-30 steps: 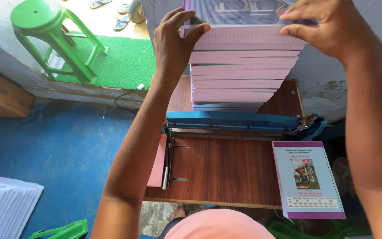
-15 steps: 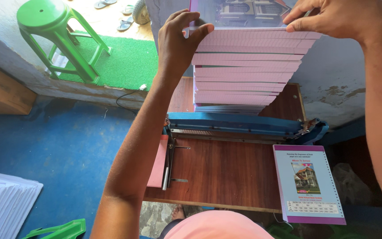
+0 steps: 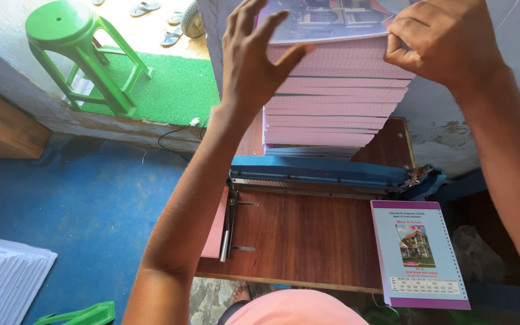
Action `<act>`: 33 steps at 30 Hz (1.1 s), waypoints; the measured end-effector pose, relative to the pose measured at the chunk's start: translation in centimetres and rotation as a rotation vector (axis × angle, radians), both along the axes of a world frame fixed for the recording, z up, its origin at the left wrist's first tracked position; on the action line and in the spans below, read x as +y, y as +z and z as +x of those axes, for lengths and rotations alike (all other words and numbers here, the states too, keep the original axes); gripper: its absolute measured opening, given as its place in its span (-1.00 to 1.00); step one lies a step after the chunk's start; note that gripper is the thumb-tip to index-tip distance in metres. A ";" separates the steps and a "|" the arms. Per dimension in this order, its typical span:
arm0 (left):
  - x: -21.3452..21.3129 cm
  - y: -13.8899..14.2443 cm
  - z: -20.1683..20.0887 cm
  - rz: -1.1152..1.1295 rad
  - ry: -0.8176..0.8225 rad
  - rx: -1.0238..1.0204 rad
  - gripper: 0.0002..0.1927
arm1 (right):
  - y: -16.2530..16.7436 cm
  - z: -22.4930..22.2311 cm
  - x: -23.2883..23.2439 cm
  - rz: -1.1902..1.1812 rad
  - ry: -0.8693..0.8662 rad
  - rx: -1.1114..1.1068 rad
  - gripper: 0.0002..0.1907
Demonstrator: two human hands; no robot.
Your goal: The person inserts a printed cover sheet and a stack of lined pages into a manual binding machine, then presses the handle to staple the spine. The person repeats this process for multiple notebooks, stacking the finished items on the table.
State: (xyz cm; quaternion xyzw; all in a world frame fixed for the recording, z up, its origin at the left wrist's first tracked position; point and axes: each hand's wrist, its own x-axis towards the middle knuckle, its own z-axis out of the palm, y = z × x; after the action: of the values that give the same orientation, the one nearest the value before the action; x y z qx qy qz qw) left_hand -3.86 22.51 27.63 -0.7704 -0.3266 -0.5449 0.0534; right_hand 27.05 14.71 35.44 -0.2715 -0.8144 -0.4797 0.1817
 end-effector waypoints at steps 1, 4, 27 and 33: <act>-0.2 0.2 0.3 0.041 -0.005 0.044 -0.37 | -0.1 0.1 -0.1 0.018 0.010 0.003 -0.93; -0.7 0.8 0.4 0.125 -0.007 0.134 -0.43 | -0.2 -0.2 -0.5 0.042 0.036 0.028 -0.88; -6.4 3.1 0.0 0.413 0.009 0.182 -0.92 | -6.5 0.3 -8.6 -0.293 0.250 0.919 -0.65; -11.6 6.1 -2.2 0.371 -0.042 0.195 -0.94 | -5.8 1.8 -12.2 -0.233 0.118 0.762 -0.86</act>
State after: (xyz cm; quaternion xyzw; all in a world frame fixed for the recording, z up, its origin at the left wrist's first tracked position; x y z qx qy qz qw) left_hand -6.06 10.92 33.71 -0.8029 -0.1980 -0.5197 0.2146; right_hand 28.82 2.54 29.61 -0.4013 -0.7519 -0.2379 0.4658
